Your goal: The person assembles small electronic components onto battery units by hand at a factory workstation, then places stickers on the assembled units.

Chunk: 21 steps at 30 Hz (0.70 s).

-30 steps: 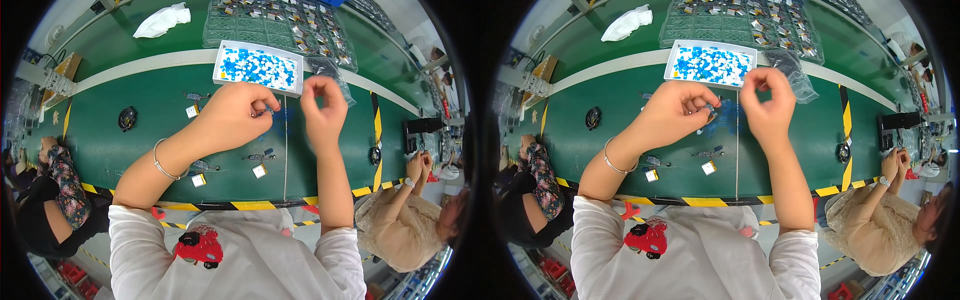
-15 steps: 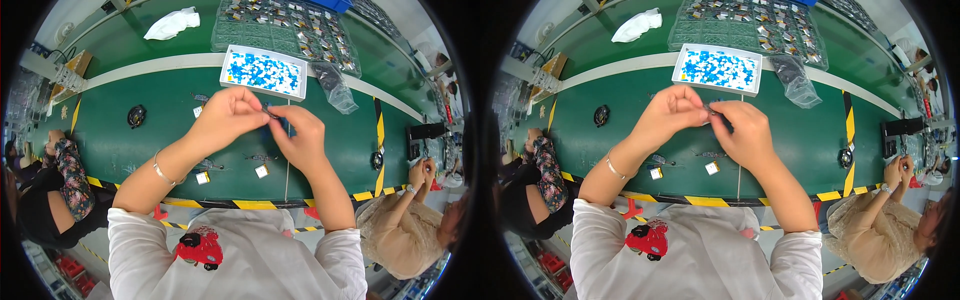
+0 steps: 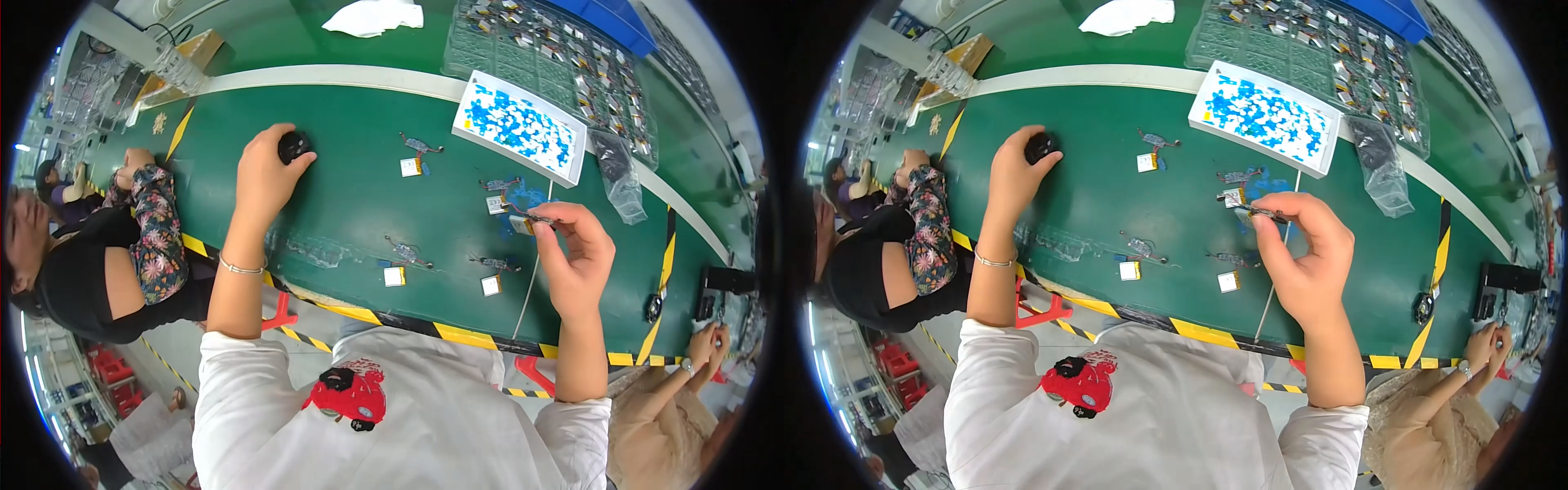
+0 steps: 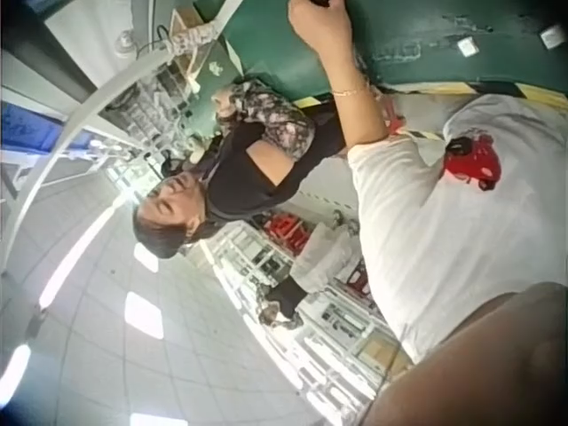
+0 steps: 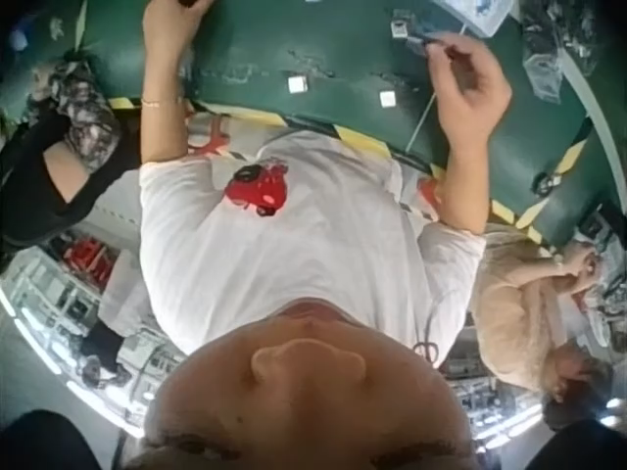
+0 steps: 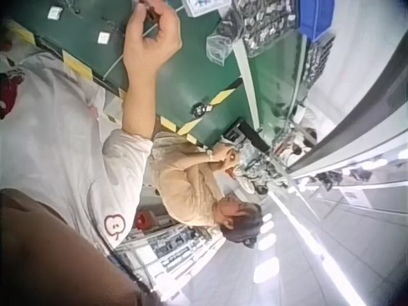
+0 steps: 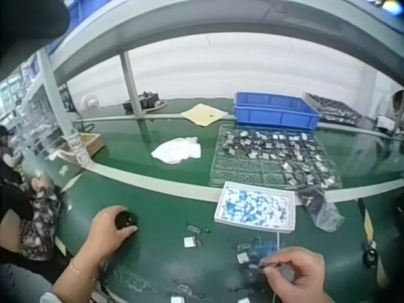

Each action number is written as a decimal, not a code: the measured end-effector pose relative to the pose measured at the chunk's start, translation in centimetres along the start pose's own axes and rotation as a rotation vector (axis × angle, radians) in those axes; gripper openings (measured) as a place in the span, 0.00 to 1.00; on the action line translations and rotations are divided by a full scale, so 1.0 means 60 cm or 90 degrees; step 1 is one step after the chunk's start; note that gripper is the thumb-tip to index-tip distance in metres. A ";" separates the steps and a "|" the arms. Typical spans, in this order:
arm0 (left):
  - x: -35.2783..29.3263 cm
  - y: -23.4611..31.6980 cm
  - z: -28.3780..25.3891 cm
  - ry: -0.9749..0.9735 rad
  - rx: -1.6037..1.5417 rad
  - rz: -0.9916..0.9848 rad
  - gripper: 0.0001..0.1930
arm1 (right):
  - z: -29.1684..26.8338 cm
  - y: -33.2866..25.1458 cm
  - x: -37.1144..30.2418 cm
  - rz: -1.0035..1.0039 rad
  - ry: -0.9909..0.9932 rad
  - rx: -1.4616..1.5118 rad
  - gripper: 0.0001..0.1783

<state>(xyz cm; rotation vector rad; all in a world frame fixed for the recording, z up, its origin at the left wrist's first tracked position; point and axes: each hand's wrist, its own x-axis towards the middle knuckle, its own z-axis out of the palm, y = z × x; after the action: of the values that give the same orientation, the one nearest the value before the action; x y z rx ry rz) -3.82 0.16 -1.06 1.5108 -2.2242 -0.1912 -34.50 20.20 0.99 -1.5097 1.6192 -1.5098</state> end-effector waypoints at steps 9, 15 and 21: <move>0.006 0.181 0.041 -0.368 -0.607 -0.070 0.26 | 0.010 -0.009 0.002 -0.001 0.038 0.069 0.07; 0.003 0.282 0.071 -0.431 -0.863 -0.001 0.08 | -0.005 -0.011 0.008 -0.016 0.107 0.053 0.06; -0.038 0.283 0.098 -0.351 -0.936 0.007 0.08 | -0.008 -0.003 0.007 -0.104 0.089 -0.038 0.09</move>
<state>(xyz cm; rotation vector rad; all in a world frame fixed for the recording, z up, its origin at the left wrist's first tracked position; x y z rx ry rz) -20.07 8.16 -0.98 0.5766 -1.5281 -1.8824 -34.95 20.06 1.41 -1.6347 1.6668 -1.7034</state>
